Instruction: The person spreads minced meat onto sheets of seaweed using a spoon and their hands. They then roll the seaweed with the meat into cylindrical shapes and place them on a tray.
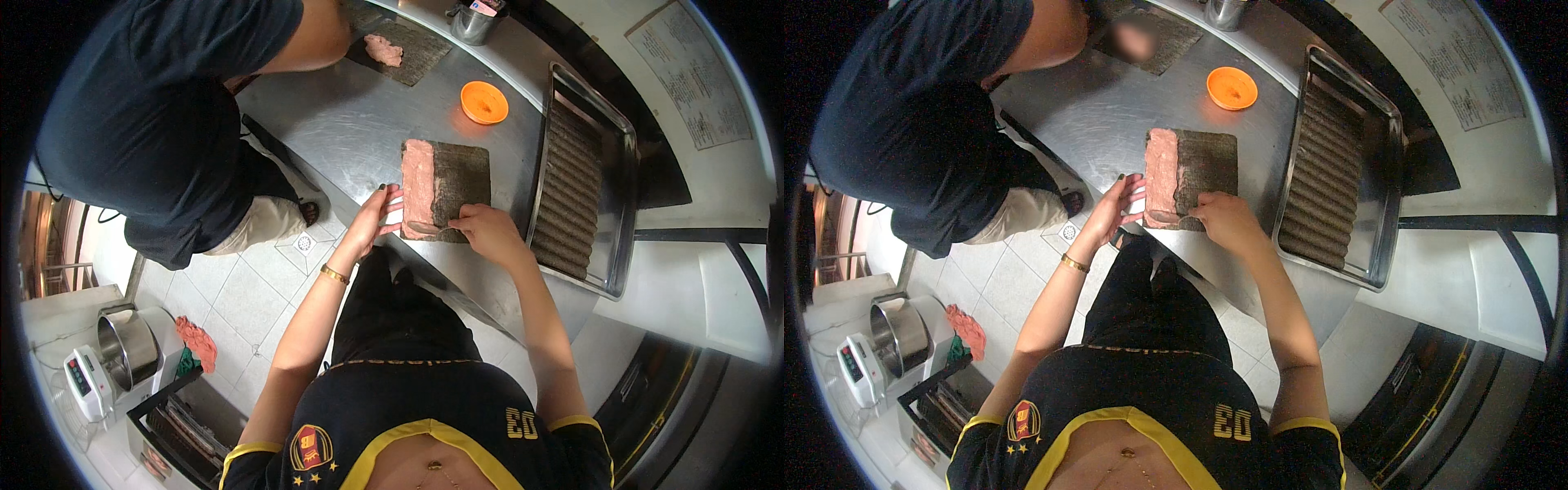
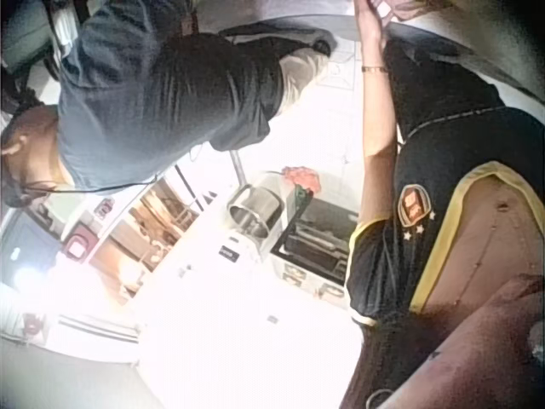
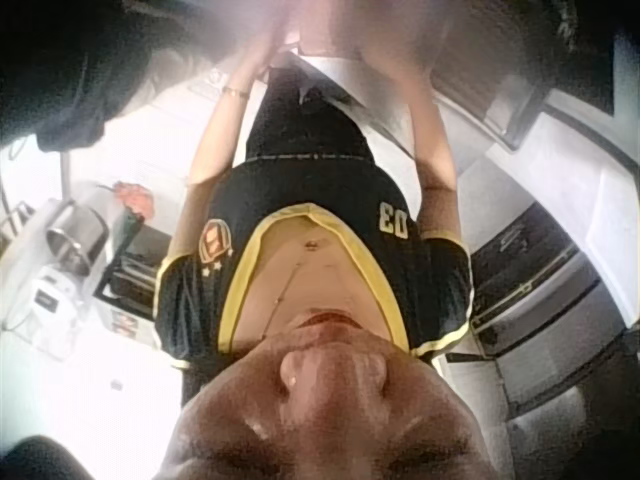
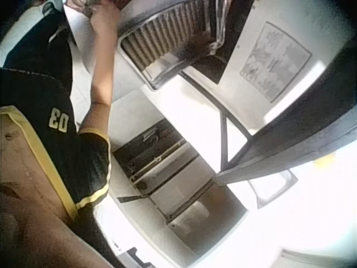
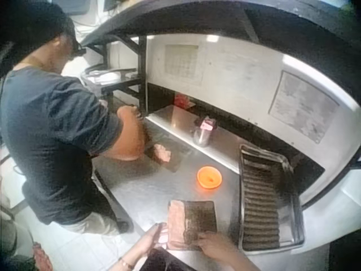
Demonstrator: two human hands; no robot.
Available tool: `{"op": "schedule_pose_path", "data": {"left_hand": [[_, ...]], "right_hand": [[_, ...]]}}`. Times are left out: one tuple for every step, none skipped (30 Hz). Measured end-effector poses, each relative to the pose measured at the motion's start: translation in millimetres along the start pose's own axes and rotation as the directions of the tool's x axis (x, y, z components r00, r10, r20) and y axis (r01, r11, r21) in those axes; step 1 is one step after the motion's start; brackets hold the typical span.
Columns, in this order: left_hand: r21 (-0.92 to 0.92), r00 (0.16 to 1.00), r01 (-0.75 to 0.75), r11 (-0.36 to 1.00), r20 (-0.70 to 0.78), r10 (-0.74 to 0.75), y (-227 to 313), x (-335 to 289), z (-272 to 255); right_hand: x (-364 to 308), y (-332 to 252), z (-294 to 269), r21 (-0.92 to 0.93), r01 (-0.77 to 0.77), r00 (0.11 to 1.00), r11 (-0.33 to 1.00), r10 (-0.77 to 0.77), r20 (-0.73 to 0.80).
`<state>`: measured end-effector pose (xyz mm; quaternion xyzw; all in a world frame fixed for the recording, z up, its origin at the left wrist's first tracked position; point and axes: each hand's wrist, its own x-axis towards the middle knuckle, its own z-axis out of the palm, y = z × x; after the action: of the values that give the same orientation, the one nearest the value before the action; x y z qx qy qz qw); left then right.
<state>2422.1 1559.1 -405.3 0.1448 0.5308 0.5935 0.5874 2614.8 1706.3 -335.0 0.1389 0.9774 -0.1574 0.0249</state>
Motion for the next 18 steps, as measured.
{"op": "schedule_pose_path", "data": {"left_hand": [[0.0, 1.0, -0.002, 1.0, -0.001, 0.002, 0, 0, 0], [0.005, 1.0, 0.002, 1.0, -0.007, -0.002, 0, -1, 1], [0.011, 1.0, 0.002, 1.0, -0.011, -0.002, 0, -1, 1], [0.017, 1.0, 0.0, 1.0, -0.016, 0.0, -1, -2, 1], [0.015, 1.0, 0.003, 1.0, -0.011, -0.003, -1, -3, 2], [0.014, 1.0, 0.006, 1.0, -0.006, -0.006, -1, -4, 2], [0.014, 1.0, 0.012, 1.0, -0.005, -0.012, -2, -5, 2], [0.008, 1.0, 0.014, 1.0, -0.005, -0.014, -2, -7, 2], [0.003, 1.0, 0.022, 1.0, -0.009, -0.022, -3, -9, 2], [-0.005, 0.999, 0.03, 1.0, -0.015, -0.03, -4, -12, 2], [-0.008, 0.999, 0.032, 0.999, -0.017, -0.032, -5, -14, 2], [-0.013, 0.999, 0.036, 0.999, -0.019, -0.036, -7, -16, 2], [-0.017, 0.999, 0.041, 0.999, -0.019, -0.041, -8, -18, 2], [-0.004, 0.999, 0.04, 0.999, -0.025, -0.04, -8, -19, 2], [0.009, 0.999, 0.039, 0.999, -0.03, -0.039, -9, -20, 3], [0.028, 0.999, 0.038, 0.999, -0.033, -0.037, -9, -21, 3], [0.034, 0.999, 0.037, 0.999, -0.035, -0.035, -9, -22, 4], [0.045, 0.999, 0.035, 0.998, -0.037, -0.033, -9, -22, 4]], "right_hand": [[-1, 4, -5, 0.052, -0.023, 0.999, 0.998, 0.021, 0.033], [-1, 6, -8, 0.119, -0.005, 1.0, 0.993, 0.002, 0.024], [1, 8, -7, 0.09, -0.088, 0.996, 0.992, 0.088, 0.001], [5, 8, -5, 0.079, -0.127, 0.989, 0.989, 0.133, -0.069], [8, 7, -1, 0.075, -0.162, 0.975, 0.984, 0.172, -0.143], [9, 4, 4, 0.045, -0.175, 0.972, 0.983, 0.18, -0.153], [8, 0, 10, 0.017, -0.184, 0.968, 0.983, 0.185, -0.167], [6, -3, 14, -0.022, -0.247, 0.962, 0.969, 0.242, -0.125], [0, -5, 16, 0.01, -0.183, 0.977, 0.983, 0.183, -0.107], [-8, -7, 16, 0.031, -0.173, 0.984, 0.984, 0.174, -0.031], [-12, -8, 16, 0.064, -0.146, 0.989, 0.987, 0.144, 0.028], [-15, -6, 15, 0.154, -0.176, 0.984, 0.972, 0.175, 0.025], [-19, -2, 12, 0.253, -0.191, 0.981, 0.949, 0.196, 0.006], [-23, 2, 12, 0.366, -0.17, 0.98, 0.915, 0.197, -0.04], [-24, 6, 14, 0.362, -0.247, 0.958, 0.899, 0.283, -0.05], [-23, 11, 18, 0.377, -0.289, 0.934, 0.88, 0.345, -0.089], [-23, 14, 23, 0.404, -0.318, 0.907, 0.858, 0.4, -0.135], [-23, 15, 31, 0.387, -0.34, 0.898, 0.857, 0.418, -0.137]]}}
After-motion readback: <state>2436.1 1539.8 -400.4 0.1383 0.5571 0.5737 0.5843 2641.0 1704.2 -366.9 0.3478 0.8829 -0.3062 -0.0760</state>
